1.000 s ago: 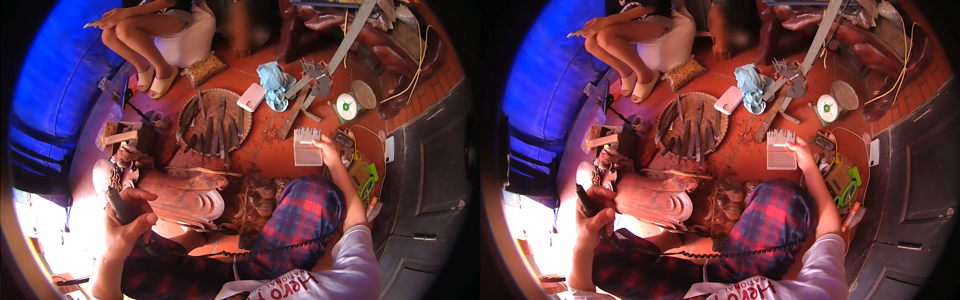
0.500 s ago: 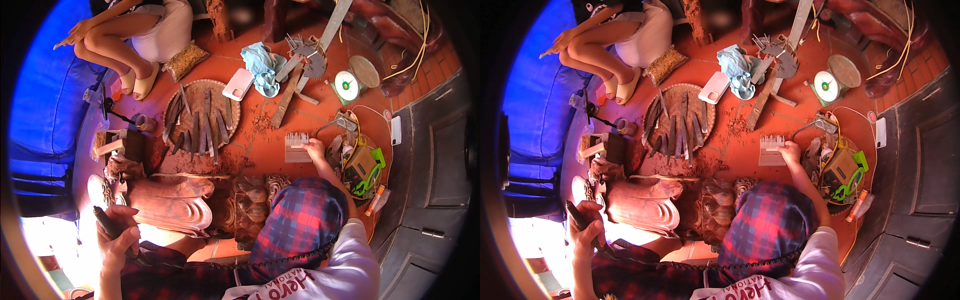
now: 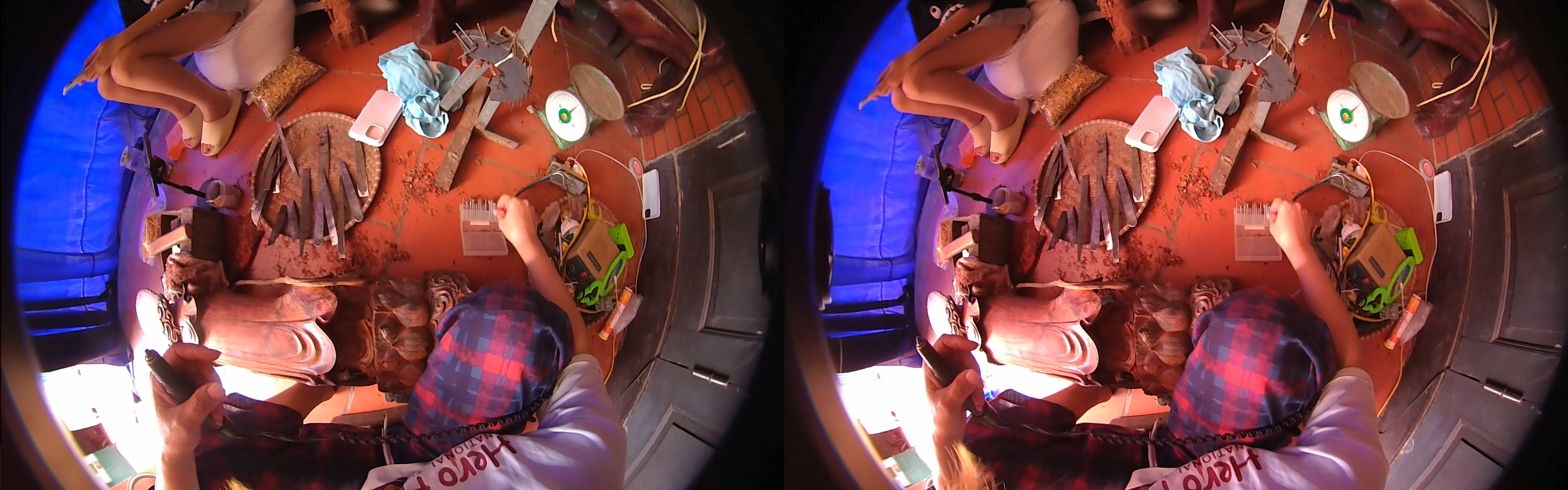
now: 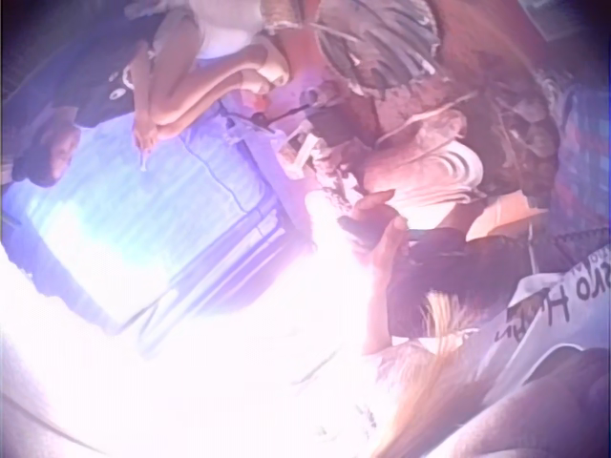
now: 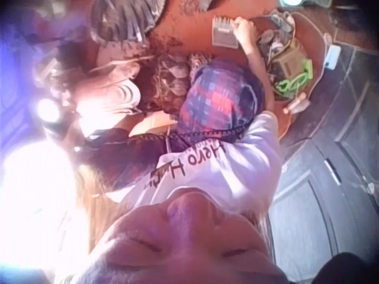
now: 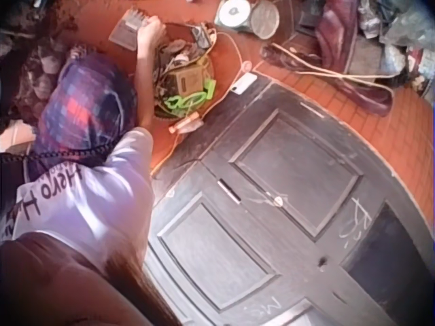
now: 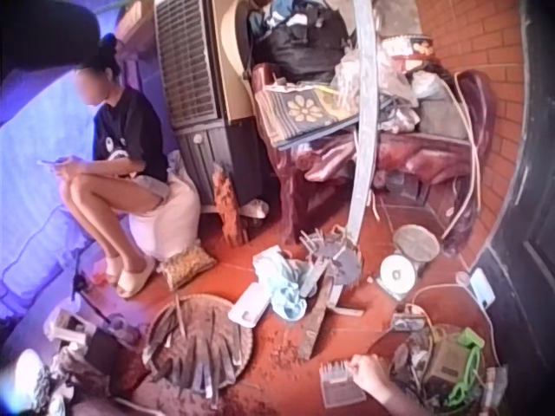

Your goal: The person carves a wooden sculpture using a rotary power tool and a chisel. They switch between tools to refine the details of the wood piece and wipe away debris with their hands.

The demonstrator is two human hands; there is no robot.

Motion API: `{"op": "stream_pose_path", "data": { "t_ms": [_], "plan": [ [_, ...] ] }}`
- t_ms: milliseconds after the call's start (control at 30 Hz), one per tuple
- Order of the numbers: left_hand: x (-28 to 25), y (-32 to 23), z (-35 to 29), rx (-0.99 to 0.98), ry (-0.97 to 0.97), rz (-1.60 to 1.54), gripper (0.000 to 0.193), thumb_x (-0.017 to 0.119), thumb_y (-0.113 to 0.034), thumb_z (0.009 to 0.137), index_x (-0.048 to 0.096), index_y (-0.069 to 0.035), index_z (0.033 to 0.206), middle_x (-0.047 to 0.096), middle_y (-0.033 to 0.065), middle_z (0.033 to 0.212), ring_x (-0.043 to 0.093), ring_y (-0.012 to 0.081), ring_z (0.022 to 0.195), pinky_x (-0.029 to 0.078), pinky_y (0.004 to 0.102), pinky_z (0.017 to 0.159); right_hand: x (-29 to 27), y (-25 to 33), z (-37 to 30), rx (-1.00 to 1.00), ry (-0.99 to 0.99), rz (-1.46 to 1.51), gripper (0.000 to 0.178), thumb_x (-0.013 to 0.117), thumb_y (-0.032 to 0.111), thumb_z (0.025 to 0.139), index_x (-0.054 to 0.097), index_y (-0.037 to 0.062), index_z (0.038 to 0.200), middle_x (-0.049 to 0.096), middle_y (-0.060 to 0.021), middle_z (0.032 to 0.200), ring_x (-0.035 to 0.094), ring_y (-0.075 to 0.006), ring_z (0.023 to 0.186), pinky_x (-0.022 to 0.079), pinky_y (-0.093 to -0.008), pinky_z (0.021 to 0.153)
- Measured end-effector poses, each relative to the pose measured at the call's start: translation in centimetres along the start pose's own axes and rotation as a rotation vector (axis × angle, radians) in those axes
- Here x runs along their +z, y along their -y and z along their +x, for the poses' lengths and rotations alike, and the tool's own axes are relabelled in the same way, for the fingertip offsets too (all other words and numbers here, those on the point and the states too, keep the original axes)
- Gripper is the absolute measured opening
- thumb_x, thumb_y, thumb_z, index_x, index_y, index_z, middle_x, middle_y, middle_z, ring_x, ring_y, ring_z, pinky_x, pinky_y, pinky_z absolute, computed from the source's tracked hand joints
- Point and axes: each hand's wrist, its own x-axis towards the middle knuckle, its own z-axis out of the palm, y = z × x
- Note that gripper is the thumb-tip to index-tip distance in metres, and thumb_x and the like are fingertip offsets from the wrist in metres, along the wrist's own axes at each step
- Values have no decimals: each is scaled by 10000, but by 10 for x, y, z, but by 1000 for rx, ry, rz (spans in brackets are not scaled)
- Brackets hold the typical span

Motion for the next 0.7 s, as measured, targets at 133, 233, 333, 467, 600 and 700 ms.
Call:
{"op": "stream_pose_path", "data": {
  "t_ms": [133, 233, 333, 467, 600, 700],
  "plan": [
    [0, -1, 0, -15, -10, 5, 426, 798, -147, 741, 539, 20, 1036, 555, 29, 632, 472, 78, 455, 372, 191, 406, 0, -8, 28, -136, -82, 304, 73, 654, 30, 764, 684, 37, 830, 686, -132, 786, 674, -272, 747, 516, -348, 677],
    [2, -3, 0, -19, -7, 13, 445, 809, -167, 737, 537, 16, 1037, 561, 31, 634, 475, 77, 460, 373, 189, 412, -1, -13, 41, -161, 41, 188, 82, 659, 54, 769, 692, 48, 843, 684, -137, 841, 654, -279, 837, 503, -367, 742],
    [1, -3, 0, -28, 1, 12, 452, 812, -176, 737, 535, 13, 1040, 562, 32, 635, 477, 77, 464, 374, 189, 418, 5, -23, 51, -229, 123, 135, 59, 664, 73, 763, 694, 47, 806, 680, -142, 847, 644, -302, 834, 505, -393, 762],
    [-2, 1, 0, -38, 8, 14, 446, 808, -170, 741, 534, 10, 1044, 564, 32, 639, 478, 78, 467, 379, 190, 426, 19, -34, 57, -233, 236, 124, 78, 689, 112, 763, 699, 63, 823, 652, -125, 833, 611, -312, 858, 474, -408, 788],
    [-1, 1, -1, -52, 3, 19, 438, 800, -159, 748, 533, 12, 1049, 567, 31, 643, 479, 76, 472, 378, 186, 431, 26, -37, 61, -212, 264, 109, 96, 695, 137, 773, 676, 46, 794, 646, -133, 821, 618, -307, 849, 482, -398, 755],
    [-2, 1, -1, -48, 6, 20, 431, 794, -151, 752, 532, 14, 1051, 568, 31, 645, 479, 73, 475, 375, 184, 432, 27, -32, 62, -124, 271, 155, 96, 682, 135, 781, 663, 42, 792, 665, -154, 824, 643, -296, 825, 495, -383, 742]
  ]
}}
